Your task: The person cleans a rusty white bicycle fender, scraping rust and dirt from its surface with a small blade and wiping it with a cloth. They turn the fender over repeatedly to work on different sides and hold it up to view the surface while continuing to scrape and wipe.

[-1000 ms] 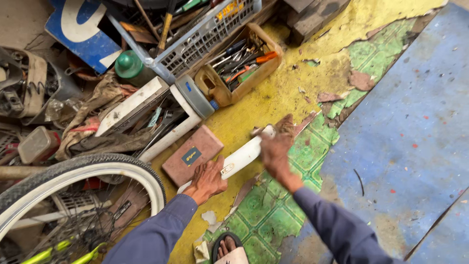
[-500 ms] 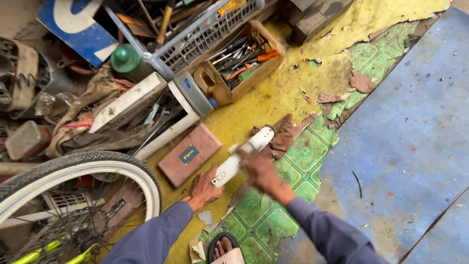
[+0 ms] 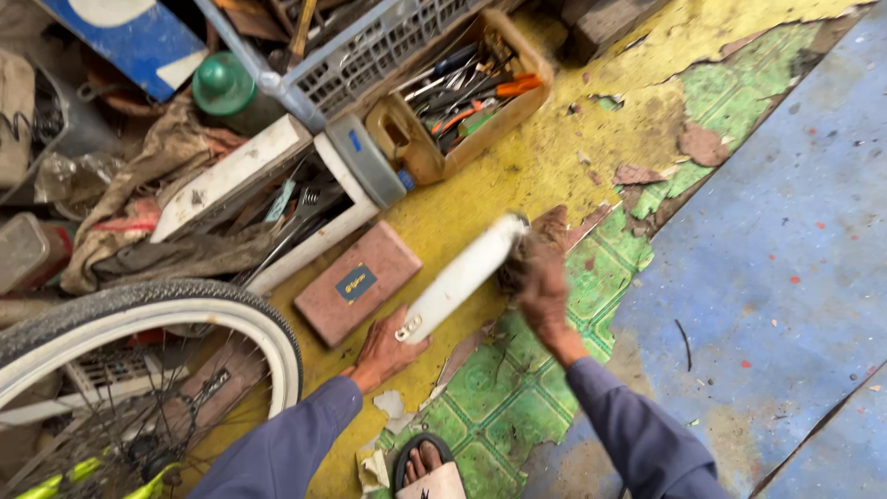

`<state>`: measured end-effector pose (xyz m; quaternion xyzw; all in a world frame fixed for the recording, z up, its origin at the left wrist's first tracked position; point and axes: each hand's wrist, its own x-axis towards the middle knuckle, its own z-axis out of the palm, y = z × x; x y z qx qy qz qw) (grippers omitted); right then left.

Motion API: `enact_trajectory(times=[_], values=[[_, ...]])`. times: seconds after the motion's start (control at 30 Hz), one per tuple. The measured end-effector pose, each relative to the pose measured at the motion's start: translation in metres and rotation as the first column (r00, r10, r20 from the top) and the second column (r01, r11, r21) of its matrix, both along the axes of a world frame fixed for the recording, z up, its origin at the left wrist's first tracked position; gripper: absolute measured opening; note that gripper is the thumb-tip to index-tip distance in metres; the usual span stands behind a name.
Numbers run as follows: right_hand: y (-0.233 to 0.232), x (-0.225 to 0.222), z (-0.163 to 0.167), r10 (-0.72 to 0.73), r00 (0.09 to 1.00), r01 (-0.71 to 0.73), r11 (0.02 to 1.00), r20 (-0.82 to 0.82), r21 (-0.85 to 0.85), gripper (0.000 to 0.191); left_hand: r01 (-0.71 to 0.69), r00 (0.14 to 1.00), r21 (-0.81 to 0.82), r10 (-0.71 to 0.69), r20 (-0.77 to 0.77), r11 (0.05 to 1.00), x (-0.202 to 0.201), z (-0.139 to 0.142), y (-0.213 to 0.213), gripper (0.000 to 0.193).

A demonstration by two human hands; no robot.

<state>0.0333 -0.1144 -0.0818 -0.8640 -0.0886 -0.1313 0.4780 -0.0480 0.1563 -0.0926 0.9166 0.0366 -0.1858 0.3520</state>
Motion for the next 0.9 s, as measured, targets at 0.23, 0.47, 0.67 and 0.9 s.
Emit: enact_trajectory(times=[0.23, 0.47, 0.67, 0.9], values=[[-0.048, 0.001, -0.014, 0.236, 0.97, -0.183, 0.861, 0.053, -0.474, 0.03, -0.039, 0.998, 0.019, 0.04, -0.057, 0.999, 0.004, -0.004, -0.007, 0.055], [-0.069, 0.011, 0.011, -0.279, 0.912, 0.158, 0.916, -0.301, -0.368, 0.032, -0.029, 0.996, -0.054, 0.025, -0.082, 0.998, 0.006, 0.01, -0.014, 0.076], [-0.027, 0.013, 0.004, 0.032, 0.999, -0.033, 0.998, -0.028, -0.047, 0.037, -0.016, 0.997, -0.06, 0.02, 0.08, 0.998, 0.006, 0.015, -0.012, 0.073], [0.039, -0.012, -0.002, 0.298, 0.948, -0.306, 0.765, -0.111, -0.566, 0.052, 0.057, 0.996, 0.039, -0.059, 0.06, 0.998, 0.001, 0.012, -0.014, 0.067]])
